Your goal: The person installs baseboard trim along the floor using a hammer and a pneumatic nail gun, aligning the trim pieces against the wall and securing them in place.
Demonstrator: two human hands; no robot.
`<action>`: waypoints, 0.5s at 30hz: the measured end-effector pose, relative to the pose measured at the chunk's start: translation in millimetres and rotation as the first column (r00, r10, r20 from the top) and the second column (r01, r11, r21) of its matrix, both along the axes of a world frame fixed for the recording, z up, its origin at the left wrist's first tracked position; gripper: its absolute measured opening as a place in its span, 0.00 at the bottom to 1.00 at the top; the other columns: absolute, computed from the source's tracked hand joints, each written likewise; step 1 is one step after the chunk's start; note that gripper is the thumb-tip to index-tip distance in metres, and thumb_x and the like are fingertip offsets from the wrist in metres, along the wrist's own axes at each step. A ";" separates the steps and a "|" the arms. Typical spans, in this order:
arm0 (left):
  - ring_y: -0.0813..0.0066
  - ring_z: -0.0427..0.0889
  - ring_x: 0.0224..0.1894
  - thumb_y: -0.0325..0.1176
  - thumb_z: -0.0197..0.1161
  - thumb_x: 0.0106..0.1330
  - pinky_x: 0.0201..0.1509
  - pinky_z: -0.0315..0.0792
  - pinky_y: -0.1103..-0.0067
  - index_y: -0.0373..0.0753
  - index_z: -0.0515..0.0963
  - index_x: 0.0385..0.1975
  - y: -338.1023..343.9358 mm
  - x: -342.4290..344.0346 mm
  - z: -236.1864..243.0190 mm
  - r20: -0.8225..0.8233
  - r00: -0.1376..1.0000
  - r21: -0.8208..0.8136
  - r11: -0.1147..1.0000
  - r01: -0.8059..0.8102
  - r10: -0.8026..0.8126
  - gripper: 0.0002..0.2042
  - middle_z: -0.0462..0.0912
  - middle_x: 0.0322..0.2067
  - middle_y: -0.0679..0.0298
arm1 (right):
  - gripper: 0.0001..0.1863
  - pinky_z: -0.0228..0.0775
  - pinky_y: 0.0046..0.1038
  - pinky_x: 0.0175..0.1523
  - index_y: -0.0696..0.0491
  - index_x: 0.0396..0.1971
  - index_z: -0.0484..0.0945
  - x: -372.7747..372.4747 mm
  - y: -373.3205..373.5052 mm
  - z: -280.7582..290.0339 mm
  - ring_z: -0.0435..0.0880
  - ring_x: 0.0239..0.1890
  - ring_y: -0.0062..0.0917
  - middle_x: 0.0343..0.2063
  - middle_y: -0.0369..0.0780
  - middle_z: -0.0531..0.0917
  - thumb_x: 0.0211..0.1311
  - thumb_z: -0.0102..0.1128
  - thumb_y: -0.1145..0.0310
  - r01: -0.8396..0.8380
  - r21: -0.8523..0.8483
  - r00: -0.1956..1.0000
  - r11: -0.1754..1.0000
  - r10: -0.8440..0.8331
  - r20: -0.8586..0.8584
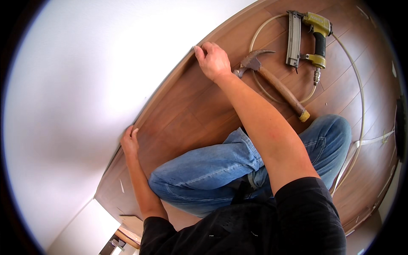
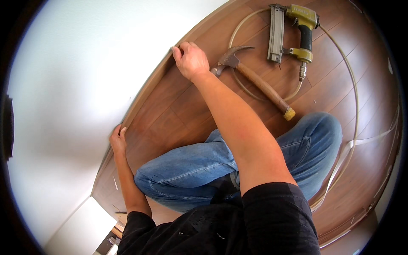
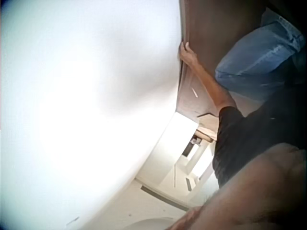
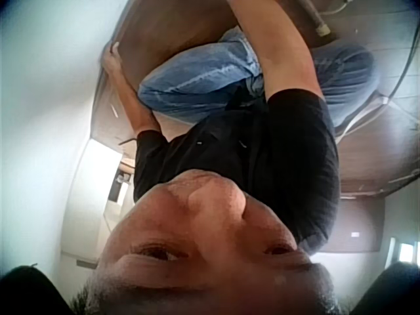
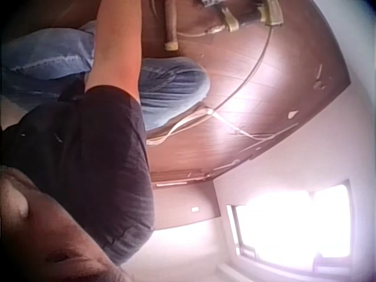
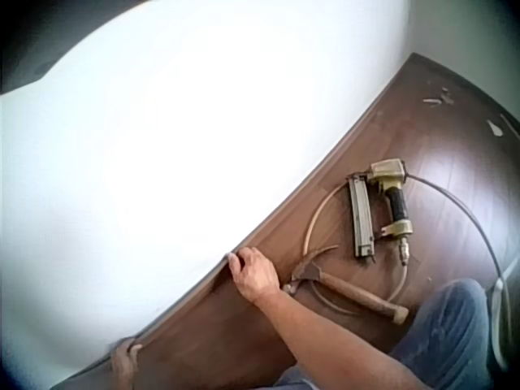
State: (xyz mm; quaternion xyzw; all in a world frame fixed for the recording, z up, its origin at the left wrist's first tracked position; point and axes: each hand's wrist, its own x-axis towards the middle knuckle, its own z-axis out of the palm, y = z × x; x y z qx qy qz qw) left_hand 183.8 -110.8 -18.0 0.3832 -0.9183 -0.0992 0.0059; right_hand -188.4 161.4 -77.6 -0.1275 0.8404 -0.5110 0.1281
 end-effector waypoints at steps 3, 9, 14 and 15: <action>0.55 0.88 0.47 0.39 0.69 0.70 0.56 0.78 0.69 0.30 0.84 0.51 -0.1 -3.3 1.6 0.048 0.998 0.008 1.000 -0.028 0.028 0.19 0.88 0.45 0.45 | 0.20 0.75 0.46 0.51 0.55 0.35 0.80 0.1 0.3 -1.2 0.81 0.46 0.48 0.42 0.47 0.83 0.73 0.56 0.51 0.009 0.002 1.000 1.000 -0.009 -0.002; 0.56 0.87 0.47 0.39 0.69 0.70 0.55 0.78 0.69 0.30 0.84 0.51 -0.7 -1.5 -0.7 0.045 0.998 0.011 0.999 -0.044 0.043 0.18 0.88 0.45 0.45 | 0.20 0.74 0.46 0.51 0.54 0.36 0.81 0.3 -1.2 -2.2 0.81 0.47 0.48 0.43 0.47 0.83 0.73 0.57 0.51 0.012 0.008 1.000 1.000 -0.012 -0.001; 0.64 0.86 0.40 0.38 0.68 0.71 0.45 0.78 0.71 0.35 0.85 0.49 0.9 11.1 -14.1 -0.177 0.973 0.036 0.989 -0.141 0.146 0.14 0.89 0.41 0.56 | 0.20 0.74 0.45 0.51 0.55 0.36 0.81 -1.2 1.8 -6.2 0.81 0.47 0.48 0.43 0.47 0.83 0.73 0.57 0.51 0.026 0.012 1.000 1.000 -0.026 0.011; 0.64 0.86 0.40 0.38 0.68 0.71 0.45 0.78 0.71 0.35 0.85 0.49 -4.0 19.7 -17.7 -0.177 0.973 0.038 0.989 -0.140 0.145 0.14 0.89 0.41 0.56 | 0.19 0.74 0.45 0.51 0.55 0.36 0.81 -1.8 2.8 -5.2 0.81 0.47 0.48 0.43 0.47 0.83 0.73 0.57 0.51 0.029 0.014 1.000 0.999 -0.029 0.005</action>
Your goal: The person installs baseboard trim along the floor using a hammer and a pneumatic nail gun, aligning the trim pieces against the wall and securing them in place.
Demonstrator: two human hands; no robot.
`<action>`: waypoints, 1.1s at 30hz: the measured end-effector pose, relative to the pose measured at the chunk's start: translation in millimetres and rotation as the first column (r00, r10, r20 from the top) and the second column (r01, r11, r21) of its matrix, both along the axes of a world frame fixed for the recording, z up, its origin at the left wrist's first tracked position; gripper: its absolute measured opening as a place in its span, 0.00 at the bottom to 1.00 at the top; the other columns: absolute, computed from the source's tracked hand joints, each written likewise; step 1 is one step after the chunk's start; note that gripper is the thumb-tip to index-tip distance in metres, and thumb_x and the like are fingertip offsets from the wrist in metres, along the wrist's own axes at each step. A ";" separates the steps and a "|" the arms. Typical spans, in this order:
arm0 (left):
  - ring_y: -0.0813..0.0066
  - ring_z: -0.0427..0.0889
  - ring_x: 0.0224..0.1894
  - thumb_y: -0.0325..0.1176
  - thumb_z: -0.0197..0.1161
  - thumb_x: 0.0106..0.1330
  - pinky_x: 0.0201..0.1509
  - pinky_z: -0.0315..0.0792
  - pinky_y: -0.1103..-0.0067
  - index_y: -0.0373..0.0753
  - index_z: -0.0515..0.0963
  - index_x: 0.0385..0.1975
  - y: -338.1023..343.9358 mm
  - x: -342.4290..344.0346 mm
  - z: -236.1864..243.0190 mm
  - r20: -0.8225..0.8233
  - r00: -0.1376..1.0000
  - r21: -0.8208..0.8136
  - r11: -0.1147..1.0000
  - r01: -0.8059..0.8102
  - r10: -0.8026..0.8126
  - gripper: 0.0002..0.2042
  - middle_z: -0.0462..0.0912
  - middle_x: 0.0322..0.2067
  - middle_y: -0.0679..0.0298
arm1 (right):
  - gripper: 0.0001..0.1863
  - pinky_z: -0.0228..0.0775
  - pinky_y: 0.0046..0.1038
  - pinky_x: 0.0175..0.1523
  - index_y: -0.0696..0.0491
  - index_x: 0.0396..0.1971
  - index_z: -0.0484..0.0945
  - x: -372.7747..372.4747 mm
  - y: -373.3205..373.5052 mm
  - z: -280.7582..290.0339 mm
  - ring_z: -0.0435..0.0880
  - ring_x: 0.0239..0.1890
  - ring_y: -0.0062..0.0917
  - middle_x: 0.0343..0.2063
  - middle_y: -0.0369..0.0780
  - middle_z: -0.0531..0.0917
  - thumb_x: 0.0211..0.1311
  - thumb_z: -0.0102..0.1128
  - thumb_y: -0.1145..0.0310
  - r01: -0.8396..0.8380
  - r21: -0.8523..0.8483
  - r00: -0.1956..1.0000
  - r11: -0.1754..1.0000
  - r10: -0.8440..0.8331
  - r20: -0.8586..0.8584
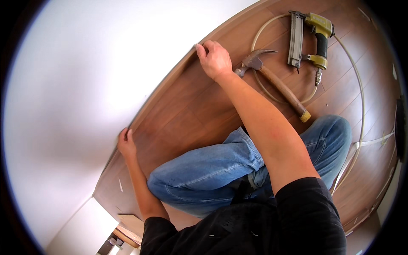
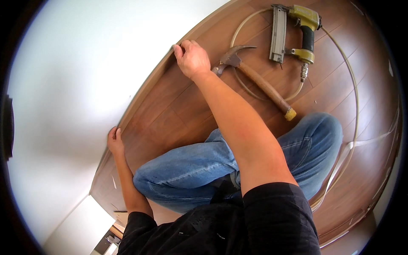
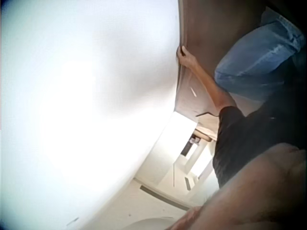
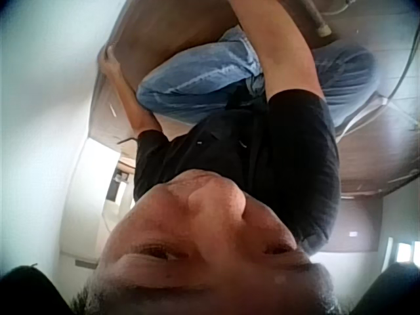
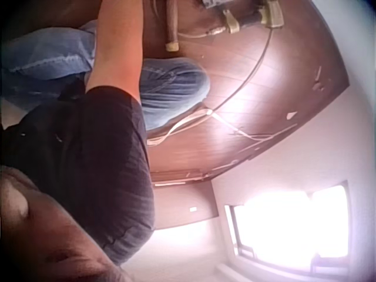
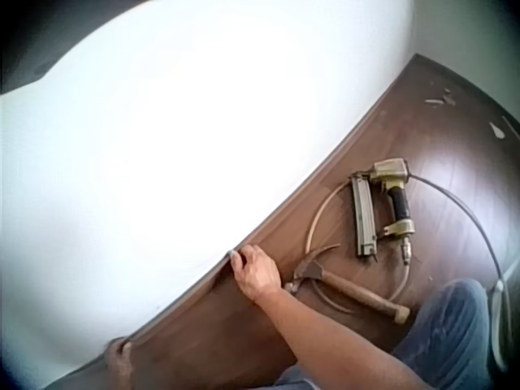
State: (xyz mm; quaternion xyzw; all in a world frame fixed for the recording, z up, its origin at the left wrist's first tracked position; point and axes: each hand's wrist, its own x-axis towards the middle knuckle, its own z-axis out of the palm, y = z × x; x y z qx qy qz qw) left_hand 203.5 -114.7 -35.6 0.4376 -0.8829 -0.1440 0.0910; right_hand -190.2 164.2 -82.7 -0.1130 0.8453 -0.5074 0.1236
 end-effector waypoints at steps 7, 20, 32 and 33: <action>0.71 0.81 0.40 0.47 0.62 0.75 0.44 0.76 0.74 0.34 0.82 0.43 -41.4 71.2 -33.0 -0.156 0.689 0.400 0.683 -0.611 0.708 0.18 0.85 0.37 0.61 | 0.19 0.74 0.46 0.50 0.55 0.36 0.81 -1.2 -4.1 -1.0 0.81 0.46 0.48 0.42 0.47 0.83 0.73 0.58 0.52 -0.009 0.004 1.000 1.000 0.009 -0.024; 0.76 0.77 0.35 0.45 0.57 0.77 0.43 0.69 0.79 0.45 0.76 0.34 -91.0 95.8 -63.7 -0.256 0.474 0.860 0.422 -0.287 0.843 0.12 0.81 0.34 0.69 | 0.20 0.75 0.45 0.50 0.56 0.36 0.80 0.3 -6.5 1.3 0.81 0.45 0.48 0.42 0.48 0.83 0.75 0.55 0.52 -0.019 -0.017 1.000 1.000 0.019 -0.006; 0.65 0.80 0.48 0.44 0.55 0.80 0.56 0.75 0.72 0.34 0.70 0.45 -81.0 76.0 -48.5 -0.285 0.481 0.868 0.436 -0.238 0.829 0.16 0.76 0.43 0.59 | 0.23 0.75 0.45 0.52 0.58 0.37 0.82 1.9 -12.2 0.4 0.82 0.45 0.50 0.40 0.52 0.84 0.72 0.59 0.50 -0.015 0.006 0.999 1.000 0.015 -0.030; 0.64 0.80 0.49 0.44 0.54 0.80 0.57 0.75 0.71 0.33 0.70 0.49 -89.4 84.7 -42.1 -0.251 0.522 0.885 0.411 -0.218 0.815 0.17 0.75 0.45 0.59 | 0.23 0.75 0.44 0.52 0.59 0.38 0.82 6.3 -14.5 9.7 0.83 0.45 0.49 0.38 0.51 0.85 0.72 0.58 0.50 -0.024 -0.032 0.995 0.999 0.027 0.095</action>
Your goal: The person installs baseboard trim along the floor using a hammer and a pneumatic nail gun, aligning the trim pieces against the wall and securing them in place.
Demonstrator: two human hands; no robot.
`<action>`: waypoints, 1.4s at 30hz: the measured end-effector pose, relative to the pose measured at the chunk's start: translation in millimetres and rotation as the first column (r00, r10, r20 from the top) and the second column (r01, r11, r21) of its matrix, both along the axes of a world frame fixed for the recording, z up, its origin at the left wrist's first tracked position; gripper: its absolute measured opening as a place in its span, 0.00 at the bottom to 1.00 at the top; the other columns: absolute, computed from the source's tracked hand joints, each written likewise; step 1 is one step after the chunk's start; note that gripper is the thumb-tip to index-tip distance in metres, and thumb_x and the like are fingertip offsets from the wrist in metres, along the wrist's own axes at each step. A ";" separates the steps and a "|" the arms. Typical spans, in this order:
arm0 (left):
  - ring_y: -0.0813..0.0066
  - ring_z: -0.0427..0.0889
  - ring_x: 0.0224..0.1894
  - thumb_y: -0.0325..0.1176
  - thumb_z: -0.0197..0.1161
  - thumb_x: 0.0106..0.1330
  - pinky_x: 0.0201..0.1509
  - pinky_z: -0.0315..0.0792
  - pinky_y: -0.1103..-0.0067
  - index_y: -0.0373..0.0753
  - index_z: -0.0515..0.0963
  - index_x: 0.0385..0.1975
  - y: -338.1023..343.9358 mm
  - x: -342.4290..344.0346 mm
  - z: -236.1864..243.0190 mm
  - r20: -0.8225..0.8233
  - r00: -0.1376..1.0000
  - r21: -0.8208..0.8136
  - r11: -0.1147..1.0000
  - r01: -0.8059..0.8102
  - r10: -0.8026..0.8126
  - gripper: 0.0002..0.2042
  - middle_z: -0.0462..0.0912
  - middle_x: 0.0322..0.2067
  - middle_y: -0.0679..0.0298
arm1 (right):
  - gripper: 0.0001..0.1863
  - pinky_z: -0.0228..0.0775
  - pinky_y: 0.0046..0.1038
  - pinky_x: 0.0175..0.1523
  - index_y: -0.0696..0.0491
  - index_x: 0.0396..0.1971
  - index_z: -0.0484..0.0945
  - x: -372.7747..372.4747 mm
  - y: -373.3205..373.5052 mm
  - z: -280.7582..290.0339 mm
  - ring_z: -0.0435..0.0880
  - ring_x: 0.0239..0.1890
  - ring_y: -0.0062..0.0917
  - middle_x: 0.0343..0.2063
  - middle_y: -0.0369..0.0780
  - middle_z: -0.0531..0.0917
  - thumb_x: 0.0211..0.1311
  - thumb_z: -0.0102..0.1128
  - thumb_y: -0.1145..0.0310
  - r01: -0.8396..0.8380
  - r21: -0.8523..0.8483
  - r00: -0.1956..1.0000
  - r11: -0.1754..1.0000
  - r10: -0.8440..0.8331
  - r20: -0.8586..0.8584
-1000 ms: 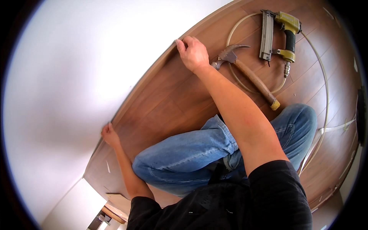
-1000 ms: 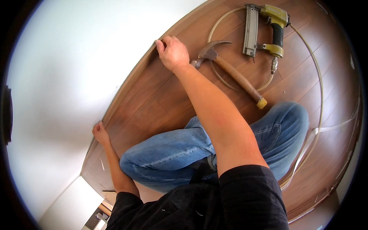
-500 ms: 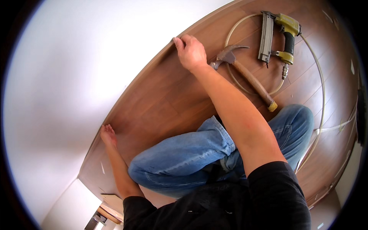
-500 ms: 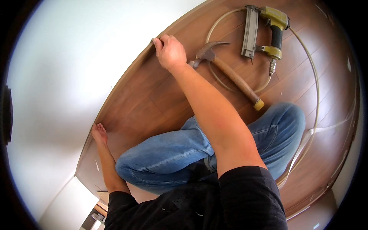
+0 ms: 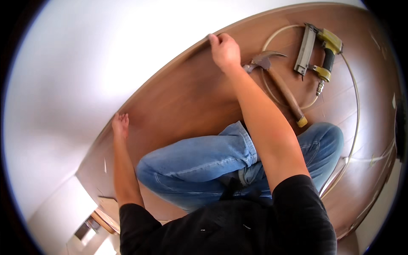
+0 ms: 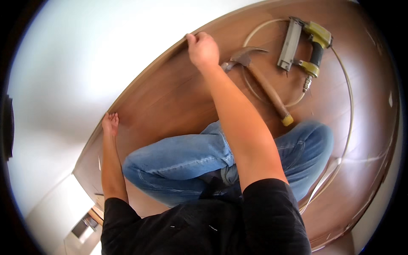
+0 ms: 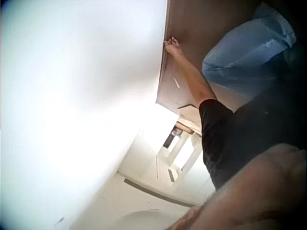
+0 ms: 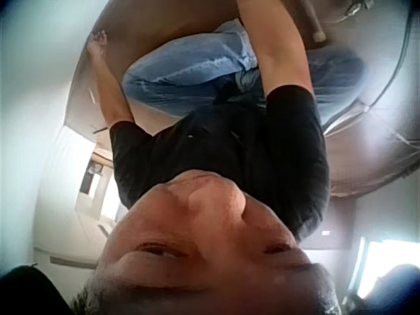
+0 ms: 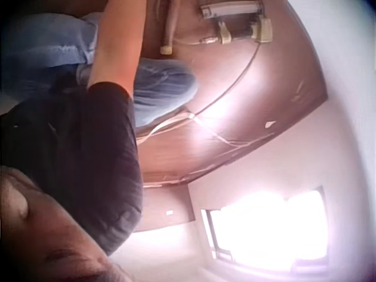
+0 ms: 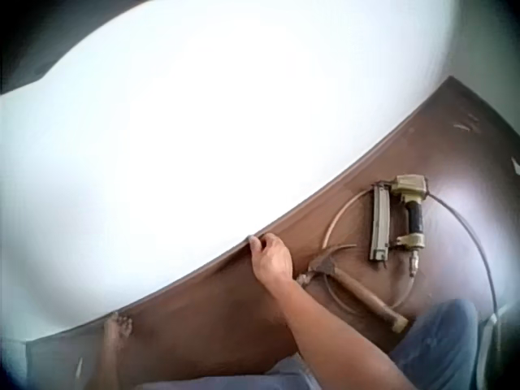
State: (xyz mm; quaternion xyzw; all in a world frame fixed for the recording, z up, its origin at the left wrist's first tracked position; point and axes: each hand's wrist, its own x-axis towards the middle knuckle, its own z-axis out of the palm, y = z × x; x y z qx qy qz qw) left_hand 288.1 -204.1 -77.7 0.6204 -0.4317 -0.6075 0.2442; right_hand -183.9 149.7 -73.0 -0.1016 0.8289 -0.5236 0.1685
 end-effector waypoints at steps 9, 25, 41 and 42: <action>0.62 0.82 0.55 0.47 0.46 0.83 0.58 0.77 0.68 0.30 0.55 0.71 86.2 -123.5 -2.6 0.131 0.986 0.072 0.993 0.091 -0.100 0.29 0.69 0.64 0.49 | 0.27 0.76 0.41 0.57 0.58 0.53 0.75 22.2 4.2 6.5 0.83 0.50 0.43 0.56 0.46 0.76 0.64 0.69 0.55 -0.096 0.129 0.995 0.987 0.095 0.016; 0.58 0.78 0.64 0.43 0.44 0.84 0.65 0.73 0.69 0.43 0.54 0.72 135.1 -176.1 17.7 -0.136 0.988 0.168 0.981 0.093 -0.070 0.22 0.76 0.61 0.51 | 0.26 0.76 0.45 0.59 0.57 0.56 0.71 21.8 104.8 56.6 0.80 0.57 0.46 0.53 0.50 0.75 0.68 0.64 0.56 -0.515 0.444 0.710 0.734 0.655 -0.260; 0.59 0.74 0.68 0.45 0.47 0.83 0.71 0.70 0.69 0.36 0.53 0.74 116.9 -163.2 -12.8 -0.254 0.948 0.169 0.956 0.239 -0.191 0.28 0.72 0.66 0.50 | 0.19 0.78 0.47 0.53 0.59 0.47 0.73 -55.2 247.3 80.9 0.85 0.47 0.51 0.44 0.54 0.83 0.67 0.60 0.58 -0.320 0.739 0.766 0.593 0.621 -0.167; 0.59 0.74 0.69 0.45 0.47 0.83 0.71 0.69 0.69 0.36 0.53 0.74 115.5 -153.9 -6.6 -0.224 0.960 0.152 0.967 0.203 -0.166 0.28 0.72 0.67 0.50 | 0.19 0.81 0.44 0.50 0.56 0.47 0.72 -61.0 255.1 111.4 0.86 0.47 0.47 0.45 0.51 0.83 0.66 0.60 0.58 -0.311 0.740 0.791 0.596 0.594 -0.146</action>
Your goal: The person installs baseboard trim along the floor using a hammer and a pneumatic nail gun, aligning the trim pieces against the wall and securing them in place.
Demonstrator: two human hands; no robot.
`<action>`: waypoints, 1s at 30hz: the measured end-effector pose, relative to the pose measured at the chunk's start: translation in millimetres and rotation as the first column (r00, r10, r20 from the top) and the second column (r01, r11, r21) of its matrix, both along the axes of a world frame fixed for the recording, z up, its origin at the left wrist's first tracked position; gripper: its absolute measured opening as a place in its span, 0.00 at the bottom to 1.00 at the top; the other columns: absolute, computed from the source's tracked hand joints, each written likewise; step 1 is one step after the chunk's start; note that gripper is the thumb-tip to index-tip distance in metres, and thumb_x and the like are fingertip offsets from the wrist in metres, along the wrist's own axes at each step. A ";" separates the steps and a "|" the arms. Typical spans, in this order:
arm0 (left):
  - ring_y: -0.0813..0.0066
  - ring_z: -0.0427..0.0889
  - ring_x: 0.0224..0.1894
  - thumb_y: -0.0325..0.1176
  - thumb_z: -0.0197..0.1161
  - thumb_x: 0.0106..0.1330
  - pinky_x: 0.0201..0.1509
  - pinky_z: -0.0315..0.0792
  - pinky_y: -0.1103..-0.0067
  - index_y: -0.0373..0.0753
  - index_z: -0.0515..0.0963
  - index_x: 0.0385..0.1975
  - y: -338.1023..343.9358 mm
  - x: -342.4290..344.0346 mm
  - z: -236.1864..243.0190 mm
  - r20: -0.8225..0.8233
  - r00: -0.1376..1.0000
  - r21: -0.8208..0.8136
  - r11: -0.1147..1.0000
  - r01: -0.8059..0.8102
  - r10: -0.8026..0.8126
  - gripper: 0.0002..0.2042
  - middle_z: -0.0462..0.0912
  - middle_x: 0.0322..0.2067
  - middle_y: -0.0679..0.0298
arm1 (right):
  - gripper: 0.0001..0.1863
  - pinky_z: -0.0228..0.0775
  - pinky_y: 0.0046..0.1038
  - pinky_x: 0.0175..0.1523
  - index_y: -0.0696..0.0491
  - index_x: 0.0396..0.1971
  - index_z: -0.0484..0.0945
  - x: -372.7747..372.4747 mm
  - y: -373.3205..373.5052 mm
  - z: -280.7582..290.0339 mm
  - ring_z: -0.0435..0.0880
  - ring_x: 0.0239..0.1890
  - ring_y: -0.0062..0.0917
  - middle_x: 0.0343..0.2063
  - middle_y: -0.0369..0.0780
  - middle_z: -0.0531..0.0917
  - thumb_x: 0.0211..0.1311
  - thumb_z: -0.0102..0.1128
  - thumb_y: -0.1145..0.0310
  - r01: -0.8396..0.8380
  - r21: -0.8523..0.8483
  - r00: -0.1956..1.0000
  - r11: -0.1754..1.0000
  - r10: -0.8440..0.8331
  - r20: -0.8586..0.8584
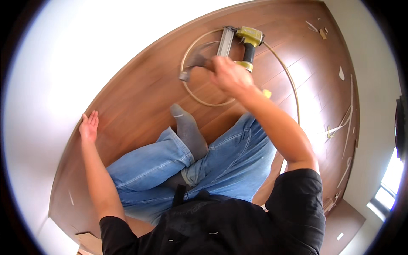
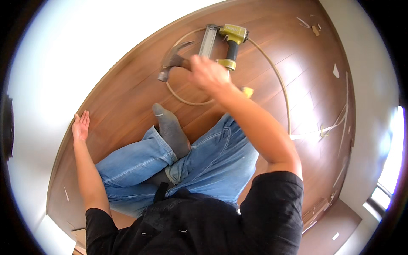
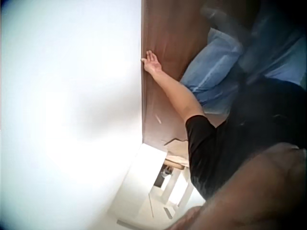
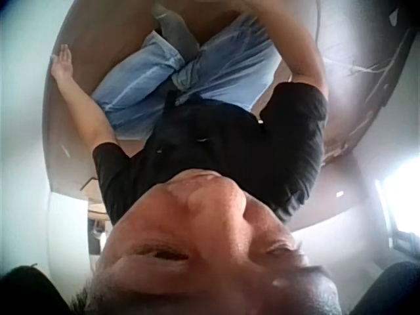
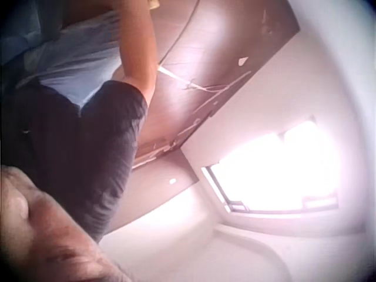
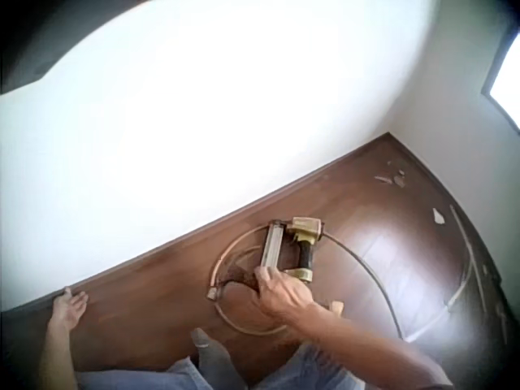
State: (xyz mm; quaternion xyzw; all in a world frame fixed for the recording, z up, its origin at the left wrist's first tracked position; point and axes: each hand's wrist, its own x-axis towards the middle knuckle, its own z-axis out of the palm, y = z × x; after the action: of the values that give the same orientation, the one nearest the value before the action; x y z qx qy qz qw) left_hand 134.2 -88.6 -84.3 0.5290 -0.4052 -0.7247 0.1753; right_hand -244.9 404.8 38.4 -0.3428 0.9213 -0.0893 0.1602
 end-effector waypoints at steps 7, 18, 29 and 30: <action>0.53 0.73 0.68 0.44 0.55 0.80 0.73 0.68 0.65 0.32 0.50 0.74 13.1 -18.6 8.3 -0.099 0.995 0.025 1.000 0.000 0.003 0.33 0.70 0.66 0.44 | 0.14 0.73 0.45 0.50 0.56 0.41 0.79 -38.5 212.6 -27.8 0.80 0.43 0.49 0.41 0.51 0.81 0.70 0.63 0.60 0.388 -0.245 0.881 0.889 -0.435 -0.184; 0.57 0.81 0.61 0.47 0.52 0.81 0.66 0.74 0.66 0.28 0.58 0.68 20.5 -18.0 19.1 0.053 0.998 -0.014 1.000 -0.019 0.020 0.29 0.80 0.57 0.50 | 0.29 0.71 0.46 0.52 0.60 0.65 0.72 4.3 330.2 -129.5 0.79 0.47 0.50 0.45 0.54 0.78 0.74 0.57 0.54 0.462 0.062 0.857 0.885 -0.427 -0.287; 0.58 0.80 0.62 0.46 0.56 0.79 0.65 0.75 0.67 0.31 0.60 0.65 18.6 -15.4 10.6 0.032 0.996 -0.022 0.997 -0.079 0.079 0.27 0.79 0.58 0.50 | 0.31 0.61 0.50 0.71 0.57 0.67 0.70 -54.6 231.8 -55.6 0.69 0.66 0.53 0.63 0.56 0.73 0.65 0.66 0.67 0.103 -0.078 0.840 0.992 -0.129 -0.527; 0.60 0.80 0.62 0.46 0.54 0.80 0.63 0.75 0.69 0.31 0.61 0.65 19.9 -13.9 15.0 0.053 0.996 -0.023 0.997 -0.073 0.074 0.26 0.80 0.57 0.51 | 0.32 0.60 0.50 0.72 0.56 0.68 0.70 -71.9 197.9 -46.1 0.68 0.69 0.52 0.66 0.54 0.71 0.64 0.65 0.68 -0.009 -0.040 0.836 0.999 -0.014 -0.549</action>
State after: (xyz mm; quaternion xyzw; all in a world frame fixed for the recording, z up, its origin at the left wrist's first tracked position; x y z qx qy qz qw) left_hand 120.3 -68.7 -69.3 0.5610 -0.3977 -0.6990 0.1965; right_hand -316.8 602.8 -7.7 -0.3561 0.9270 -0.0063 -0.1174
